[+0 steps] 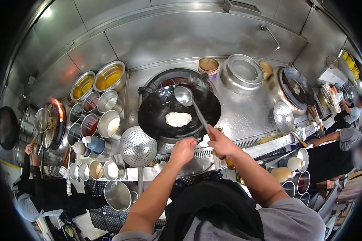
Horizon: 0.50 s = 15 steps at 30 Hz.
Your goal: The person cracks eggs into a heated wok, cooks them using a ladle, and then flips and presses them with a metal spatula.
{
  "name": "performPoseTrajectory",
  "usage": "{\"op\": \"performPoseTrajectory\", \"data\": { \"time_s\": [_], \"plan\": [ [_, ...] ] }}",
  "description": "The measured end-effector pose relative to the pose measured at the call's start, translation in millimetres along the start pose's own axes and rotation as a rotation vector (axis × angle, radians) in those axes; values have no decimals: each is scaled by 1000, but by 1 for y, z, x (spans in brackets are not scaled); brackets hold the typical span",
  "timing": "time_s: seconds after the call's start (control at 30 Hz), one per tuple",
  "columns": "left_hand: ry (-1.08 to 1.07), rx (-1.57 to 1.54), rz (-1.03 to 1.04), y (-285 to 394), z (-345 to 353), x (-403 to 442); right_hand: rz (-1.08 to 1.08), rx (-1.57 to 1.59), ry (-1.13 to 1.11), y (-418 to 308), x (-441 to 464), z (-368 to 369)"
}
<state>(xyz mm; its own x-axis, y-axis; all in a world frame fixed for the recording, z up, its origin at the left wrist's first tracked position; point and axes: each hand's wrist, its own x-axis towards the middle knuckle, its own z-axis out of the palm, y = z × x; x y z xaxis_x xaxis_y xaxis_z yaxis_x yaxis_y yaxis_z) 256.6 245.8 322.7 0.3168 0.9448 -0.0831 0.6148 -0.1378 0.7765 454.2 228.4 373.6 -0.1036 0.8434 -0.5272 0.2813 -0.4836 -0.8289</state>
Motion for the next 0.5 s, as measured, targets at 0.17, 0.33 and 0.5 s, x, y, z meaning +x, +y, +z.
{"op": "performPoseTrajectory", "data": {
  "time_s": [0.17,0.33,0.5],
  "plan": [
    [-14,-23,-6,-1,2,-3,50,779,-234,9,24,13],
    [4,34,18,-23,18,2,82,978,-335,26,11,-1],
    [51,69,63,-59,53,24,-34,327,-180,18,-15,-27]
  ]
}}
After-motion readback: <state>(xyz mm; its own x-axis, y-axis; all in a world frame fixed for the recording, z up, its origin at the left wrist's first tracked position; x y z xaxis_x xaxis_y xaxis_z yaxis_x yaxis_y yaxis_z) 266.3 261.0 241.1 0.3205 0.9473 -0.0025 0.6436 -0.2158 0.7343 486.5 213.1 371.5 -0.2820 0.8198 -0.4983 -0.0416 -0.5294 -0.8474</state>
